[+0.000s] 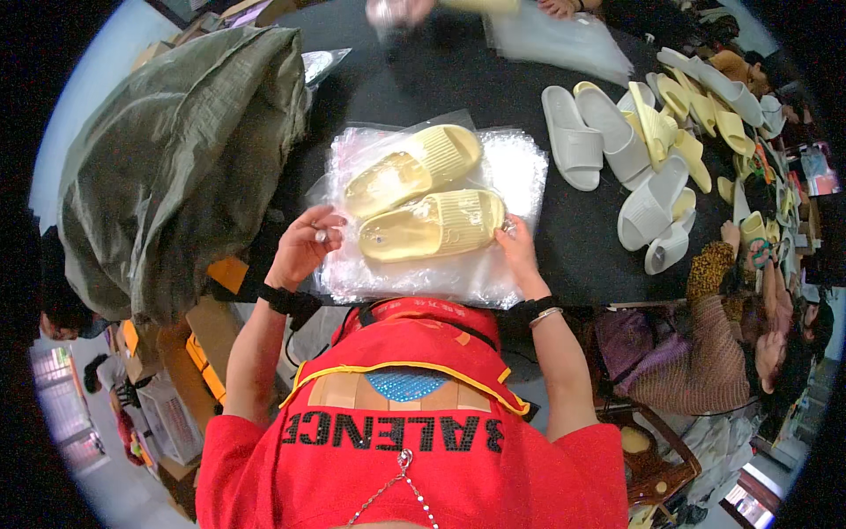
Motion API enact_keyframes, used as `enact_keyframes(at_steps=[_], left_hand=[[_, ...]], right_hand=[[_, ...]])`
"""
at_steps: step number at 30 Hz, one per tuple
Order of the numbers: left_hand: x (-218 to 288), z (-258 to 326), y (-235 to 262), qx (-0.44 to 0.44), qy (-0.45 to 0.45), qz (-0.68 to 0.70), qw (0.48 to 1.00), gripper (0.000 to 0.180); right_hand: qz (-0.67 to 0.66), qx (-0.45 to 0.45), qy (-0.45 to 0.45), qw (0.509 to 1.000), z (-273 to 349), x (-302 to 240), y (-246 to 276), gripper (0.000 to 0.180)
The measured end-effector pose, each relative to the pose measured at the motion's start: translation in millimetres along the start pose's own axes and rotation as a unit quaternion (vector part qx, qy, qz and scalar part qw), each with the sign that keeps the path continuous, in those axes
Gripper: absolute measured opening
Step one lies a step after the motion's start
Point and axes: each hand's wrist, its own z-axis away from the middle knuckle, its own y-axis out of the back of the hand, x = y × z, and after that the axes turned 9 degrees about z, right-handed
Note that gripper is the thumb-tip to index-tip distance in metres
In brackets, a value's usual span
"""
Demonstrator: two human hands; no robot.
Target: Placing pairs of shoes into clear plastic bags for packaging.
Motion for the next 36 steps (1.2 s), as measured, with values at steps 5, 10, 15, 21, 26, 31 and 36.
enact_keyframes(at_steps=[5, 10, 15, 21, 26, 31, 36], left_hand=[[-10.6, -46.3, -2.5, -0.036, -0.067, -0.643, 0.762, 0.029], [-36.7, -88.8, -14.5, -0.159, -0.119, -0.789, 0.582, 0.057], [-78.2, -111.1, -21.1, -0.088, -0.382, -0.737, 0.551, 0.025], [-81.8, -118.1, -28.1, -0.07, -0.266, -0.789, 0.549, 0.021], [-84.3, -120.5, -18.4, -0.081, -0.289, -0.793, 0.531, 0.025], [-67.5, -84.3, 16.9, -0.131, -0.295, -0.772, 0.547, 0.024], [-57.7, -57.4, 96.8, -0.067, -0.254, -0.825, 0.501, 0.019]], right_hand=[[0.071, 0.038, -0.014, 0.997, 10.0, -21.4, -0.8, 0.038], [0.097, 0.037, 0.057, 0.993, -7.5, 23.1, -6.7, 0.037], [0.017, 0.051, 0.04, 0.998, 3.8, -0.6, -13.5, 0.023], [-0.031, 0.058, 0.003, 0.998, 1.6, -9.3, -10.8, 0.023], [0.085, 0.123, 0.008, 0.989, -4.5, -3.1, -11.5, 0.02], [-0.014, 0.116, -0.003, 0.993, -1.6, -1.5, -18.9, 0.019], [-0.006, 0.111, 0.024, 0.994, -5.1, 2.9, -18.8, 0.017]])
